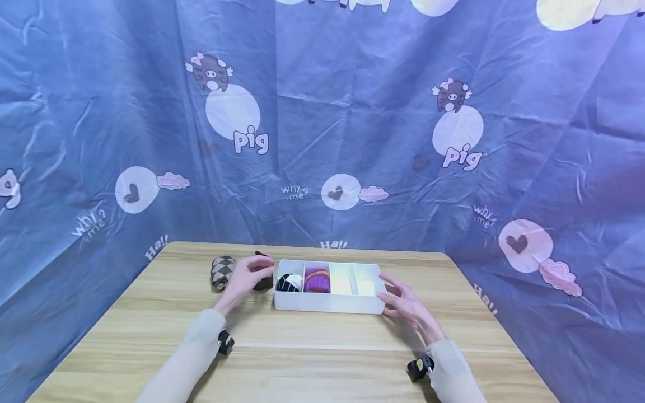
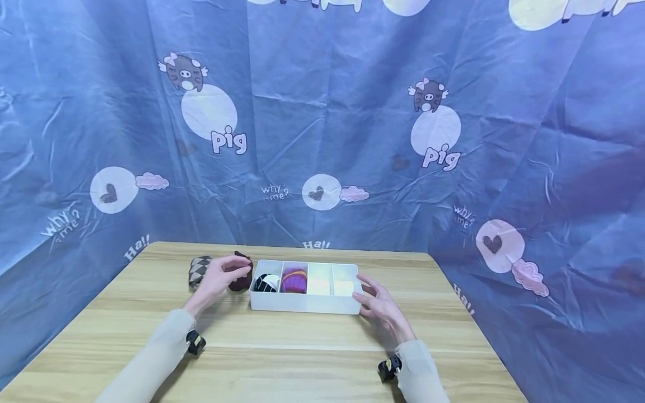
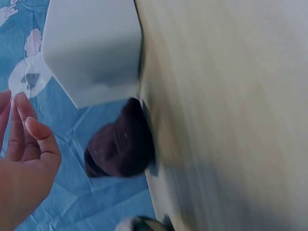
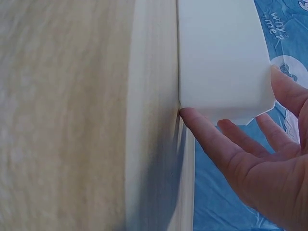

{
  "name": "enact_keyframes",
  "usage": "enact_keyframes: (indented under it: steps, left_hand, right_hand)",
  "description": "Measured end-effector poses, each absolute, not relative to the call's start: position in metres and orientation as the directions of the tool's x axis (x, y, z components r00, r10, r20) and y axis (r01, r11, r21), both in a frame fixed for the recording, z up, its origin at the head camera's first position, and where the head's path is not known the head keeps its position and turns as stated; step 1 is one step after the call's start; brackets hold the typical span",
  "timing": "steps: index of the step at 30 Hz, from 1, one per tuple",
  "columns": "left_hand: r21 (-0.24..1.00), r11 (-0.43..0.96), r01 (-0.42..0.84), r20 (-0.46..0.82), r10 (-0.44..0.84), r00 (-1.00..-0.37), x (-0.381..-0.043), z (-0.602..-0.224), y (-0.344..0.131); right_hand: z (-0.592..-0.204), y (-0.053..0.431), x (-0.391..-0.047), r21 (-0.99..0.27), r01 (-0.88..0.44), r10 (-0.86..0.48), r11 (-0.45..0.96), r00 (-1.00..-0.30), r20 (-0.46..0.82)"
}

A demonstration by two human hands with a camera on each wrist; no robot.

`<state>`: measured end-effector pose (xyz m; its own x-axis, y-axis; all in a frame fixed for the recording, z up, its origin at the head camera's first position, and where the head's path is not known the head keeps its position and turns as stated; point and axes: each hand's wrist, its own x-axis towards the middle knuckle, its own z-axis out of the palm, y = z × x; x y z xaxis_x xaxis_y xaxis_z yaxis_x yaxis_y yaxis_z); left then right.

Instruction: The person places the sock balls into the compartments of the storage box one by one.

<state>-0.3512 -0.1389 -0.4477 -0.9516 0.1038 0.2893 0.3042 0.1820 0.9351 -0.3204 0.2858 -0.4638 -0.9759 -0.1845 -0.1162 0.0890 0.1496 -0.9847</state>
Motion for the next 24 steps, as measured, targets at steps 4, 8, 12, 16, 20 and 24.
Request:
enact_keyframes:
  steps: [4,8,12,16,20,24]
  left_hand:
    - [0.943,0.184,0.277,0.266,0.085,-0.960,-0.350,-0.451,-0.152]
    - [0.940,0.204,0.274,0.265,0.074,-0.962,-0.341,-0.441,-0.162]
    - [0.929,0.246,0.275,0.268,0.064,-0.961,-0.335,-0.438,-0.174]
    - [0.923,0.275,0.269,0.268,0.043,-0.962,-0.344,-0.458,-0.193]
    - [0.928,0.278,0.249,0.252,0.025,-0.967,-0.348,-0.463,-0.206]
    - [0.929,0.279,0.244,0.248,0.020,-0.969,-0.351,-0.463,-0.214]
  right_hand:
    - [-0.464,0.286,-0.321,-0.985,0.092,-0.185,0.148,-0.976,-0.119]
    - [-0.464,0.287,-0.323,-0.985,0.089,-0.189,0.147,-0.975,-0.116]
    - [-0.465,0.286,-0.322,-0.985,0.090,-0.187,0.147,-0.975,-0.117]
    - [-0.466,0.284,-0.320,-0.985,0.095,-0.193,0.143,-0.974,-0.122]
    - [-0.465,0.283,-0.321,-0.986,0.098,-0.195,0.135,-0.973,-0.124]
    - [-0.463,0.284,-0.321,-0.986,0.091,-0.193,0.142,-0.974,-0.118]
